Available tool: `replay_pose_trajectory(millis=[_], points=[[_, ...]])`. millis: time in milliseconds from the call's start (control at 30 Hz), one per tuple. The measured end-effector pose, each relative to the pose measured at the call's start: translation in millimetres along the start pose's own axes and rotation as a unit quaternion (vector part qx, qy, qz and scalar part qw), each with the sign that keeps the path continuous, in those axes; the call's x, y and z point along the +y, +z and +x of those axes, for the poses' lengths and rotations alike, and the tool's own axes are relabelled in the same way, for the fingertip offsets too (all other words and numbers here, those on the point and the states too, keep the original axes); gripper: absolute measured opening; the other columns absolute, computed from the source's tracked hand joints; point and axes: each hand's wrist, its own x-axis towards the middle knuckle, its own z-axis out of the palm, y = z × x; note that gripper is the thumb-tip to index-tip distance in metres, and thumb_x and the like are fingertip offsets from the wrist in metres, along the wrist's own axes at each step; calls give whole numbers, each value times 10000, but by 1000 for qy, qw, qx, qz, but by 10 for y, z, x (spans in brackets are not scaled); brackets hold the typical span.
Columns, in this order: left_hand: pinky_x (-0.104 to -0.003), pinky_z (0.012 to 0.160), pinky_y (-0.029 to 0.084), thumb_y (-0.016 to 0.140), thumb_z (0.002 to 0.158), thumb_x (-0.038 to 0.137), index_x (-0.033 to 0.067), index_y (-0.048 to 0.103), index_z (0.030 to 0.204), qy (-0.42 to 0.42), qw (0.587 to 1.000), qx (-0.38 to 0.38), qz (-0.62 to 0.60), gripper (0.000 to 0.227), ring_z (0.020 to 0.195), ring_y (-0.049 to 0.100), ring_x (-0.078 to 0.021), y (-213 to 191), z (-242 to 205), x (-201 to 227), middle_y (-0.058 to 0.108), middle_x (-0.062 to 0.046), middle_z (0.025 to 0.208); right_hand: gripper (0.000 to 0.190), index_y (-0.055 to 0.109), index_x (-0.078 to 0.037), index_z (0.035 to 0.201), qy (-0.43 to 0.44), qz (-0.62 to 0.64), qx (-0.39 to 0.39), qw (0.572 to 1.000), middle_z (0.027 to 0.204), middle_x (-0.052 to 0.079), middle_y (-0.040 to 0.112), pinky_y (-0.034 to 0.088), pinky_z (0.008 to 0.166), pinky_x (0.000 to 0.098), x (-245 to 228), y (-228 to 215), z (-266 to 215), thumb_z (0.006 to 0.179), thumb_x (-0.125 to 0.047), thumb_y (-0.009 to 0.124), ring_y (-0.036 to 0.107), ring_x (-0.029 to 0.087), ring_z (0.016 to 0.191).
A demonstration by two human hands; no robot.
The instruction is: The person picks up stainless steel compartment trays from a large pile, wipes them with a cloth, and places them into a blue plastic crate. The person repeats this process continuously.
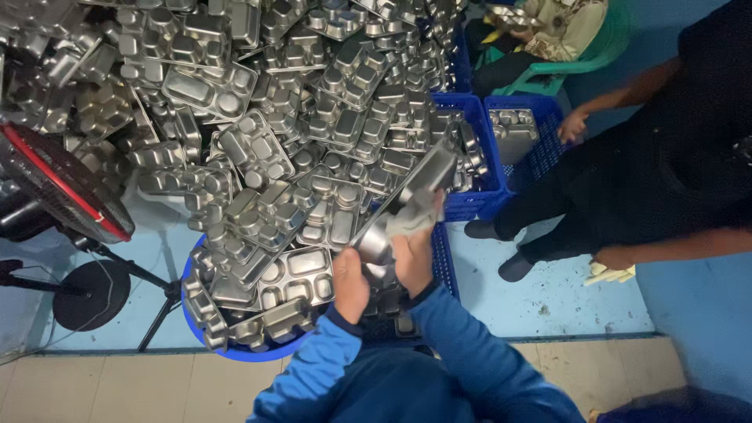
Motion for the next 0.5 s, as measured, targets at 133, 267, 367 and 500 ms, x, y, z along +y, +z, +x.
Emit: replay_pose_trajectory(millis=[133, 267, 367, 500], points=[[-399, 619, 413, 404, 1071, 355, -7, 580, 909, 61, 990, -28, 122, 434, 671, 499, -209, -220, -217, 301, 527, -109, 713, 462, 620, -81, 1356, 75, 34, 84, 993, 1339, 136, 664, 473, 1092, 370, 150, -387, 653, 1050, -419, 551, 645, 222, 1204], [-395, 628, 342, 440, 1025, 436, 13, 470, 804, 177, 973, -47, 142, 478, 668, 422, -257, -279, -400, 724, 383, -139, 731, 602, 588, -46, 1425, 192, 226, 139, 945, 1367, 148, 645, 494, 1065, 369, 311, -666, 1318, 1030, -497, 542, 660, 248, 1200], [-409, 647, 364, 480, 1021, 469, 22, 508, 782, 216, 963, -37, 156, 507, 686, 478, -310, -361, -357, 942, 447, -131, 723, 580, 505, 11, 1447, 74, 124, 30, 989, 1318, 163, 631, 527, 997, 361, 463, -350, 982, 999, -349, 581, 661, 261, 1144], [-437, 636, 381, 598, 961, 457, 52, 496, 707, 261, 931, -33, 251, 489, 689, 524, -338, -660, -241, 1163, 483, -116, 708, 353, 557, -13, 1331, 1, -4, -104, 995, 1207, 134, 671, 551, 931, 354, 323, 371, 94, 1030, -196, 577, 669, 230, 1077]])
